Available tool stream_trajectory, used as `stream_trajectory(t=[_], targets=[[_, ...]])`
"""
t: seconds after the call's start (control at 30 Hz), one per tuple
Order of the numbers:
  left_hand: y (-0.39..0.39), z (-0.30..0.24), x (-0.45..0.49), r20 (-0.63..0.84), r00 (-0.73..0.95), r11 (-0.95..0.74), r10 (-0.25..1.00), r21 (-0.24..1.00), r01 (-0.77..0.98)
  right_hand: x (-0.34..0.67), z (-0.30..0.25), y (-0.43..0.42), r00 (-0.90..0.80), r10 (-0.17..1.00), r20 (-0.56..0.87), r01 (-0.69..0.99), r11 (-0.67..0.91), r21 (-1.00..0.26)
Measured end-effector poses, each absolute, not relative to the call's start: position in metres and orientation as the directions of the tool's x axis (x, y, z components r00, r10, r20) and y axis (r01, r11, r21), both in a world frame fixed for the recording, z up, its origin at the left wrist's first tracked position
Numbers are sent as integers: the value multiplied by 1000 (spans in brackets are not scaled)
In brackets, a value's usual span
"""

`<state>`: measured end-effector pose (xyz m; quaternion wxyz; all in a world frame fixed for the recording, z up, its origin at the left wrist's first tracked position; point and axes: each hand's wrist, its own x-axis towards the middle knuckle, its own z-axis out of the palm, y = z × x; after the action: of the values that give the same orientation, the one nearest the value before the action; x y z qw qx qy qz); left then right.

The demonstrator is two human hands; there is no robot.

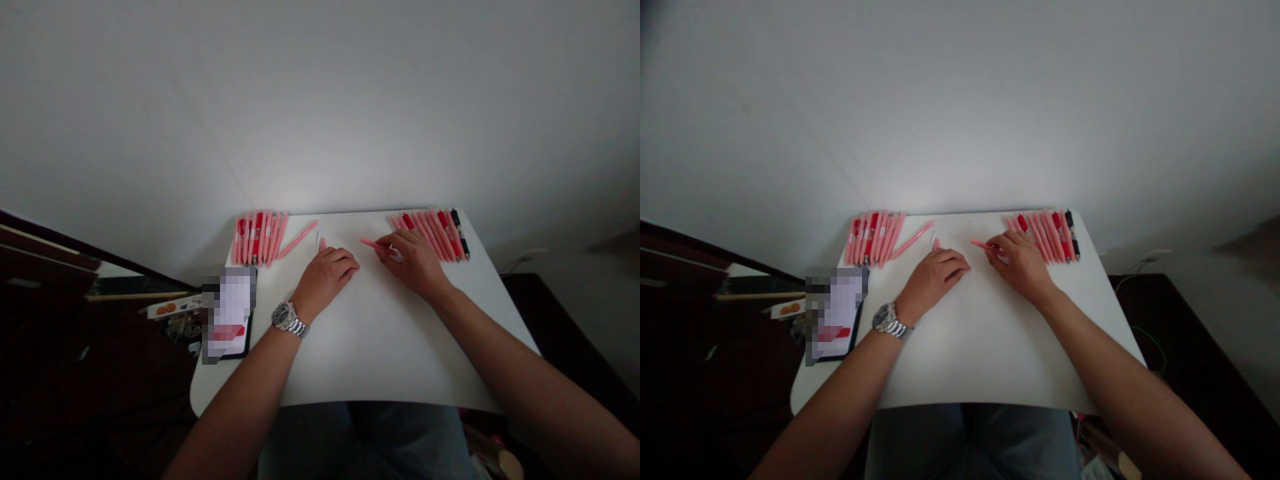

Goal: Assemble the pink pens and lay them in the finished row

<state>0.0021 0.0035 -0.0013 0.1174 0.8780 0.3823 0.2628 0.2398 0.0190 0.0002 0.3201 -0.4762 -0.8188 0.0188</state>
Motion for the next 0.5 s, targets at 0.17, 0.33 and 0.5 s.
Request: stream_trajectory(t=[0.17, 0.33, 0.5], targets=[[4, -2, 2, 372, 562, -674, 738, 390, 627, 239, 1, 18, -339, 787, 515, 765, 550, -336], [4, -2, 2, 371, 549, -662, 749, 390, 640, 239, 0, 19, -348, 783, 516, 761, 557, -332], [4, -2, 2, 374, 548, -663, 749, 394, 637, 240, -1, 19, -354, 778, 519, 753, 567, -334]])
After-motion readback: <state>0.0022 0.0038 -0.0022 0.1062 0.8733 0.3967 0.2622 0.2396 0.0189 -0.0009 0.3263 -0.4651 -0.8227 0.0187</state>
